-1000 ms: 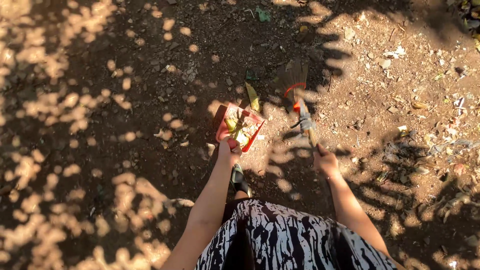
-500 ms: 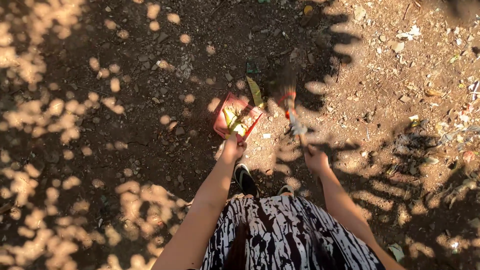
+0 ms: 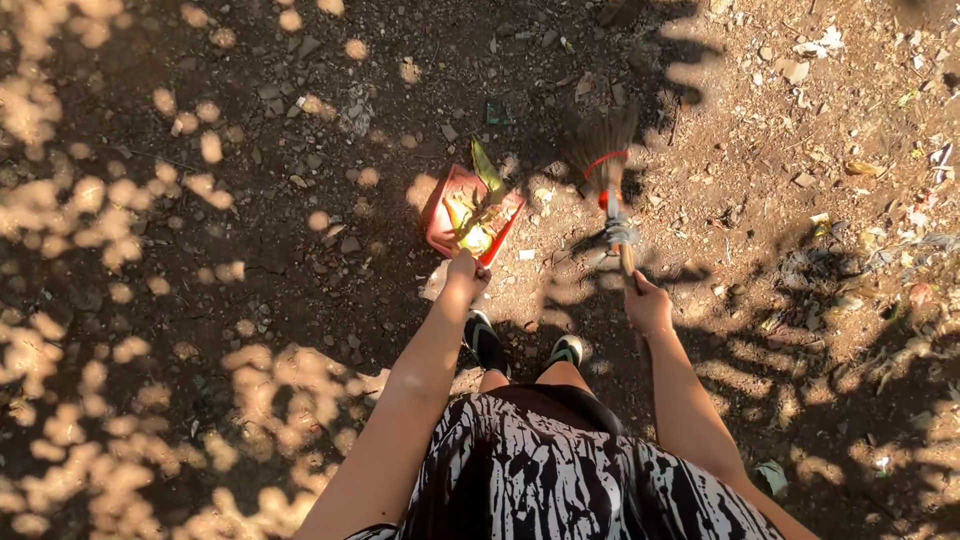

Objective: The person sweeps leaves and debris from the ground into a dustpan using a broom. After gathering the waste, they carry the dustpan to a pile and empty the contents onto it.

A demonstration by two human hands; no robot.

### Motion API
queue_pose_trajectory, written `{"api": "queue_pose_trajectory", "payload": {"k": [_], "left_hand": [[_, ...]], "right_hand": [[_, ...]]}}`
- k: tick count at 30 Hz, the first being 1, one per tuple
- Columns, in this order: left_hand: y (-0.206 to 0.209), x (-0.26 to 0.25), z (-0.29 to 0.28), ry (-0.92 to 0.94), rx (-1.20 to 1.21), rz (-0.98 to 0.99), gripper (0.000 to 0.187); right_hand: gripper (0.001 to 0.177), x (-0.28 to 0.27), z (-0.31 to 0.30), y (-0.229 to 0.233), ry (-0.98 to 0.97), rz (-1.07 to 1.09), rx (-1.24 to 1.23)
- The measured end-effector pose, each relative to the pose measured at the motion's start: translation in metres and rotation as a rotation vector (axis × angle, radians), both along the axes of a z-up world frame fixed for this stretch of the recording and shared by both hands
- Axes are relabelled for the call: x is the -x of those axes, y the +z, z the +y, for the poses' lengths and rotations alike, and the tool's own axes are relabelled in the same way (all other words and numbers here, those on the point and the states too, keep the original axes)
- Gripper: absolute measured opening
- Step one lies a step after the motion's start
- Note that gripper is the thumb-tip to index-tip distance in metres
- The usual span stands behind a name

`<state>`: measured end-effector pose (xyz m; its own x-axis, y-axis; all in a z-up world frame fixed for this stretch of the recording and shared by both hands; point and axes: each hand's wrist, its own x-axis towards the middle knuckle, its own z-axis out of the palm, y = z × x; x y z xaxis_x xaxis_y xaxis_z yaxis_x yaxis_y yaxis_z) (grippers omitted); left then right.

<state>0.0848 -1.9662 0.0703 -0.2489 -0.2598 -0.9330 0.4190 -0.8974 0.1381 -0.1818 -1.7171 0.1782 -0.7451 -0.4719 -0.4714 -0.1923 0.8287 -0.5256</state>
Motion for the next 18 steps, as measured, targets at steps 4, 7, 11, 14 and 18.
{"api": "queue_pose_trajectory", "payload": {"k": [4,7,11,14,18], "left_hand": [[0.000,-0.001,0.003,-0.018,0.018,-0.061,0.037],[0.004,-0.005,-0.002,-0.053,-0.010,-0.103,0.039],[0.005,-0.011,0.004,-0.029,-0.029,-0.095,0.032],[0.004,-0.012,0.005,-0.011,-0.034,-0.121,0.023],[-0.008,-0.012,0.011,0.073,-0.041,-0.029,0.018]], "right_hand": [[0.046,-0.016,0.025,-0.014,0.155,0.077,0.036],[0.047,-0.050,0.054,0.032,0.159,-0.169,-0.180],[0.056,-0.063,0.068,0.079,0.139,-0.259,-0.258],[0.057,-0.050,0.044,0.077,0.192,-0.172,-0.176],[0.053,-0.024,-0.014,0.033,0.229,-0.090,-0.063]]}}
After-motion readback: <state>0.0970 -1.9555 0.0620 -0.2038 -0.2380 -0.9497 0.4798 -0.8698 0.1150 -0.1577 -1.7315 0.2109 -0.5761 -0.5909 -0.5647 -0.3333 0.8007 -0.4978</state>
